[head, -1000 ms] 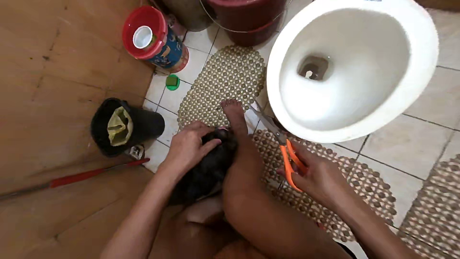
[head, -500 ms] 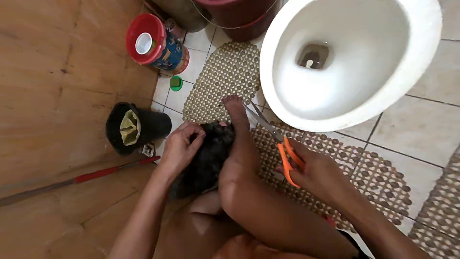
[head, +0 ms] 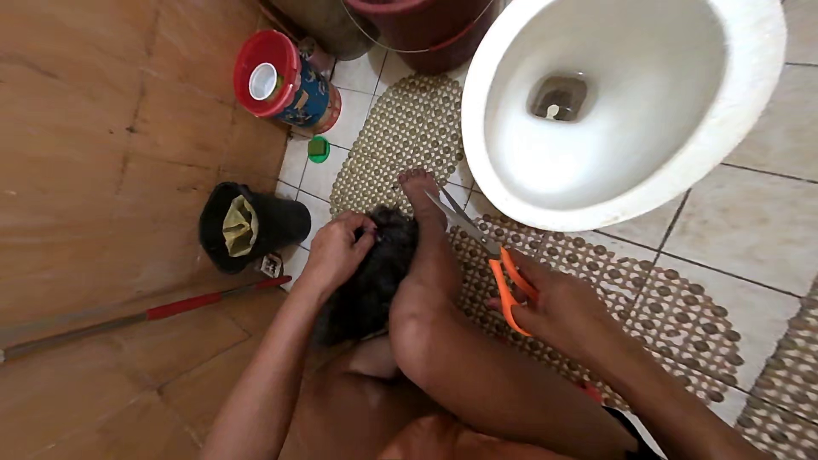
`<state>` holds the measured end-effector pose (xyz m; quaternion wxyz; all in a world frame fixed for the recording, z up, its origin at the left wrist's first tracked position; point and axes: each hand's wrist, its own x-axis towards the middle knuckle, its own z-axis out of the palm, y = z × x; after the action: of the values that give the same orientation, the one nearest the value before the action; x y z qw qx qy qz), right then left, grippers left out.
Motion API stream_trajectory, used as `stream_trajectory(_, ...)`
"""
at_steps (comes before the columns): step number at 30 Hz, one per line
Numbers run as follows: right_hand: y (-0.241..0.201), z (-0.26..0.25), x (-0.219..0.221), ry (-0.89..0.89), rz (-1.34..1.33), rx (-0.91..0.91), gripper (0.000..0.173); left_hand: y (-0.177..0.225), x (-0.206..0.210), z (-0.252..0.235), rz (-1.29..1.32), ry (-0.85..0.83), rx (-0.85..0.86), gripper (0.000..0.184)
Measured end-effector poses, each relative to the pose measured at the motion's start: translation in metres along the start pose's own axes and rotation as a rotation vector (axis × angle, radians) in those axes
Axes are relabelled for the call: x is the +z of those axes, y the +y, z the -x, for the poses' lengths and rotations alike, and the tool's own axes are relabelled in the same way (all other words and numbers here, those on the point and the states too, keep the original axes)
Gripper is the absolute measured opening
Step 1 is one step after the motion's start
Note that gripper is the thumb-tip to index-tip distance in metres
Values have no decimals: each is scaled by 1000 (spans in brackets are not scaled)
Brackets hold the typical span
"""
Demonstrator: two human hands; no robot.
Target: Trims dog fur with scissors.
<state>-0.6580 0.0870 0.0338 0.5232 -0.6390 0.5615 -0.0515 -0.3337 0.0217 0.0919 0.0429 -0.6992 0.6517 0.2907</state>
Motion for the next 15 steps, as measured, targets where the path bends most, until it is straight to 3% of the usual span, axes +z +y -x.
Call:
stream_trajectory(6, 0, 0, 1, -16, 14, -11, 77, 12, 2, 1, -112, 5, -42, 34)
stream_trajectory(9, -1, 1, 2, -14, 28, -25, 75, 10, 6, -1, -97, 64, -32, 28)
stream_trajectory(12, 1, 5, 2, 0, 38, -26, 74, -4, 7, 4, 67, 167, -86, 25)
stream_trajectory(15, 2, 9, 0, 3, 40, -10, 75, -18, 12, 16, 217, 383, -126, 26)
